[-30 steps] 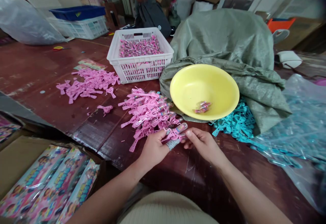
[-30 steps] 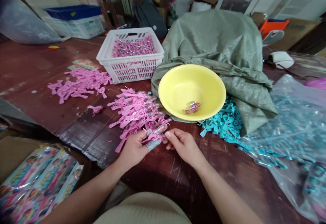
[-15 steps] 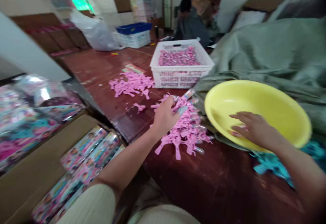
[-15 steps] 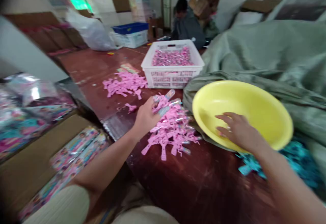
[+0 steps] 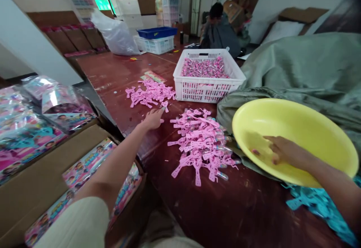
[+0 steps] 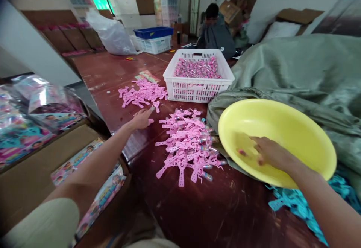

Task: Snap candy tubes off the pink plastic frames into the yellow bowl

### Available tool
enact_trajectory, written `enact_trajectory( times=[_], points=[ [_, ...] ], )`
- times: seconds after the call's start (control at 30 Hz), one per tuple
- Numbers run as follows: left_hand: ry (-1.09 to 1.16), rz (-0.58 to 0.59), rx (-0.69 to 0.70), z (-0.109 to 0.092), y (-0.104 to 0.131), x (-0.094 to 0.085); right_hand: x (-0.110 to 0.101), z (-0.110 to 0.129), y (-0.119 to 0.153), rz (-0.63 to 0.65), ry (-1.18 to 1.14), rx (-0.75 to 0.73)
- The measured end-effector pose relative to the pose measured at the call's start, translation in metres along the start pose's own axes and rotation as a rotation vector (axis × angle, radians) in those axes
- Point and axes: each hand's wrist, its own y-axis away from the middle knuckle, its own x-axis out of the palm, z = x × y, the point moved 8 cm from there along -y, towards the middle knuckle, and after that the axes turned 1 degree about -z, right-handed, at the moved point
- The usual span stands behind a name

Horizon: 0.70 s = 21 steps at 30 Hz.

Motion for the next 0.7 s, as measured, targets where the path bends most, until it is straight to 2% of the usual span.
enact_trajectory(
  times=[0.1,0.13,0.2,0.27,0.3,0.37,0.43,0.47,0.53,0.6,0.7],
  points=[
    [-0.012,0.07,0.054,0.026,0.014,0.009,-0.034,0.036,0.007,-0.149,-0.11,0.13],
    [-0.006,0.059,0.065,0.028,0.02,0.008,-0.044,0.053,0.014,-0.218,-0.19,0.166],
    [0.031,0.01,0.081,0.018,0.035,0.0,-0.058,0.092,0.032,-0.316,-0.388,0.191],
    [0.249,-0.033,0.089,-0.008,0.059,-0.009,-0.063,0.133,0.05,-0.372,-0.591,0.174],
    [0.466,-0.045,0.081,-0.025,0.074,-0.012,-0.063,0.154,0.058,-0.378,-0.659,0.16],
    [0.904,0.074,0.046,-0.067,0.109,-0.003,-0.057,0.191,0.067,-0.361,-0.712,0.107],
    [1.17,0.267,-0.038,-0.111,0.144,0.017,-0.047,0.222,0.072,-0.31,-0.705,0.023],
    [1.272,0.351,-0.085,-0.129,0.16,0.028,-0.041,0.233,0.074,-0.279,-0.702,-0.023],
    [1.388,0.448,-0.136,-0.155,0.183,0.045,-0.028,0.243,0.079,-0.22,-0.71,-0.079],
    [1.412,0.477,-0.138,-0.166,0.194,0.056,-0.02,0.24,0.087,-0.178,-0.703,-0.07],
    [1.356,0.528,-0.132,-0.171,0.202,0.066,-0.015,0.228,0.103,-0.141,-0.656,0.009]
  ],
)
